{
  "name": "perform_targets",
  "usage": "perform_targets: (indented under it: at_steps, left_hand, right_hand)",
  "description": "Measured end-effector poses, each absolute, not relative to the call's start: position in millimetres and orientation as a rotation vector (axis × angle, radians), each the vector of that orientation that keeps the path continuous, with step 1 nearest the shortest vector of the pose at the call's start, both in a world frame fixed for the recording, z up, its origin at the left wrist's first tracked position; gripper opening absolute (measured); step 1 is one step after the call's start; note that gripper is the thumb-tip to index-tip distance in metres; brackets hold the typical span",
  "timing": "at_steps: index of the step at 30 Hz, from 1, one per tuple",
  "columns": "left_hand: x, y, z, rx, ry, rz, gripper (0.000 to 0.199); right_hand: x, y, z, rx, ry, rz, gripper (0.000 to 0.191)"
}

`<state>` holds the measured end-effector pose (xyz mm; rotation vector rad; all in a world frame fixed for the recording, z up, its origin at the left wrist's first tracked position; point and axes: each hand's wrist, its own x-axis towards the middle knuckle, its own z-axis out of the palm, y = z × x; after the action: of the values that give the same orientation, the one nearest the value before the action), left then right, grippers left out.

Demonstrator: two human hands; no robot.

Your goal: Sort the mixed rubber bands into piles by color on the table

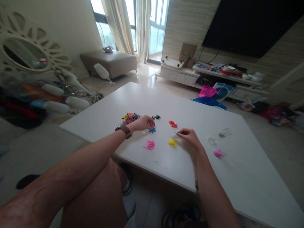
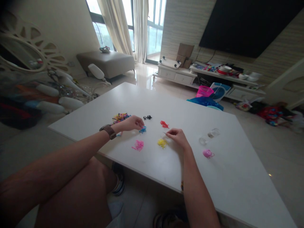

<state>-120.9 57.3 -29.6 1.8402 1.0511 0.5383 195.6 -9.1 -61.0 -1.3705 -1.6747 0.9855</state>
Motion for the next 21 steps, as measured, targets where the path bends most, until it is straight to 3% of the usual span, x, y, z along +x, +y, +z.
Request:
perform_targets:
  at_steps: [9,21]
  left_hand:
    - [-134,63,-34,1.87,1.095,0.573,0.02]
    - [-131,72,-30,1.864,1.143,0.7,0.022]
  right_hand:
    - [186,2,-77,-1.4,-1.573,0.693,0.029]
    - [157,28,-51,-1.495,-1.725,0.369,0.029]
